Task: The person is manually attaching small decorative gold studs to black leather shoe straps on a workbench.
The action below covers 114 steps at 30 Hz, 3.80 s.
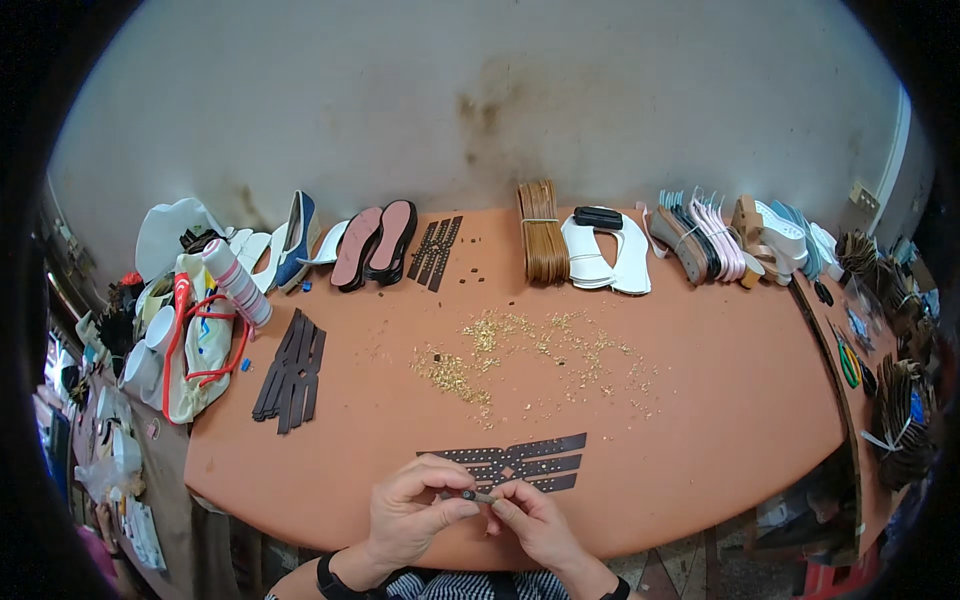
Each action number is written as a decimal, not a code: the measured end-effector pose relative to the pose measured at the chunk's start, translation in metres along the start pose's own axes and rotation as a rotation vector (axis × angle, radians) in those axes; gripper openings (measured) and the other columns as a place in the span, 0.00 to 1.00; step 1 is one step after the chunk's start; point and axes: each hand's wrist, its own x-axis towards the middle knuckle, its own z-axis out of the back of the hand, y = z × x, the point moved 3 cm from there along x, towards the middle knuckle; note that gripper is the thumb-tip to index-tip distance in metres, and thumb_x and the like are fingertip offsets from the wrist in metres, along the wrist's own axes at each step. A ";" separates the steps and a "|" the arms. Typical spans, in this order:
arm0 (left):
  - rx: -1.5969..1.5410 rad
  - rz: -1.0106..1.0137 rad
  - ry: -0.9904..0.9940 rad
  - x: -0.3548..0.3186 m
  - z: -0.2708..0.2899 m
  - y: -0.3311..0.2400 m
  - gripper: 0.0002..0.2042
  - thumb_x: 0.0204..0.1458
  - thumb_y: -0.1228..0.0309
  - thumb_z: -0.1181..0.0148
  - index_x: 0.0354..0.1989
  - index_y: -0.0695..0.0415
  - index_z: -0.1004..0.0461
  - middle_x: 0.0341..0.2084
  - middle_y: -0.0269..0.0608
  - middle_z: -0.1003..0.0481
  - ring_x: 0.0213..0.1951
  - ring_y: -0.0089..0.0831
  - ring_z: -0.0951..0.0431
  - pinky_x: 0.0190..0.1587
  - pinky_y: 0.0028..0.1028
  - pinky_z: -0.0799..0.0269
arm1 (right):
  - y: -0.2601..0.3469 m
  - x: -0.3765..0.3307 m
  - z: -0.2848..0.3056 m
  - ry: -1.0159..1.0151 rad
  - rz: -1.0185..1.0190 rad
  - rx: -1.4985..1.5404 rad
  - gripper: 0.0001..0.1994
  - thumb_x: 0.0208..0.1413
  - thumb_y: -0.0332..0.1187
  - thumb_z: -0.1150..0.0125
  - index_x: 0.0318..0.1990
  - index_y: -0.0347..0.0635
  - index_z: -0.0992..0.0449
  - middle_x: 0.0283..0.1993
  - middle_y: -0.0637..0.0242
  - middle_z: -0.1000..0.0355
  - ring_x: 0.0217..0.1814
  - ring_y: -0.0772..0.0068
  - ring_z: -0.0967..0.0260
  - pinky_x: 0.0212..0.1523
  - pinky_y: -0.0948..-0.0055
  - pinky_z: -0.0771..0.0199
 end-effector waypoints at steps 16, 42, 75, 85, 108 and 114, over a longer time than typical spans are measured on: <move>0.131 -0.086 -0.063 0.001 0.020 0.022 0.12 0.45 0.85 0.40 0.38 0.60 0.27 0.36 0.45 0.29 0.34 0.29 0.26 0.32 0.25 0.28 | -0.021 -0.016 -0.002 0.236 -0.050 -0.398 0.10 0.63 0.34 0.52 0.38 0.36 0.29 0.33 0.71 0.30 0.35 0.83 0.34 0.39 0.80 0.33; 0.216 0.228 -0.076 0.168 0.042 0.095 0.06 0.55 0.75 0.45 0.40 0.63 0.30 0.31 0.41 0.24 0.31 0.24 0.23 0.32 0.20 0.27 | 0.041 0.019 0.095 -0.510 0.114 0.472 0.10 0.63 0.35 0.56 0.36 0.37 0.32 0.33 0.62 0.32 0.33 0.70 0.32 0.41 0.67 0.29; 0.478 0.161 -0.106 0.196 0.034 0.134 0.06 0.56 0.74 0.46 0.40 0.61 0.30 0.26 0.36 0.24 0.25 0.21 0.26 0.30 0.19 0.30 | 0.037 0.018 0.102 -0.401 0.095 0.462 0.09 0.61 0.30 0.53 0.41 0.31 0.33 0.37 0.53 0.31 0.39 0.56 0.29 0.43 0.61 0.27; 0.134 0.341 -0.174 0.197 0.037 0.125 0.05 0.57 0.73 0.46 0.38 0.61 0.30 0.25 0.33 0.26 0.25 0.16 0.28 0.29 0.15 0.32 | 0.035 0.022 0.100 -0.420 0.093 0.368 0.06 0.60 0.28 0.51 0.40 0.34 0.32 0.36 0.55 0.30 0.37 0.61 0.29 0.42 0.63 0.27; 0.433 0.298 -0.197 0.202 0.033 0.132 0.05 0.56 0.72 0.45 0.33 0.61 0.30 0.19 0.35 0.27 0.20 0.22 0.29 0.23 0.23 0.33 | 0.038 0.023 0.097 -0.383 0.082 0.354 0.06 0.61 0.28 0.53 0.39 0.35 0.32 0.35 0.59 0.30 0.36 0.67 0.30 0.42 0.67 0.27; -0.264 0.488 -0.225 0.191 0.051 0.115 0.06 0.57 0.70 0.47 0.34 0.59 0.32 0.26 0.41 0.27 0.20 0.23 0.32 0.19 0.22 0.36 | 0.032 0.024 0.101 -0.348 0.081 0.361 0.06 0.62 0.28 0.54 0.40 0.35 0.33 0.36 0.61 0.30 0.38 0.70 0.30 0.43 0.70 0.28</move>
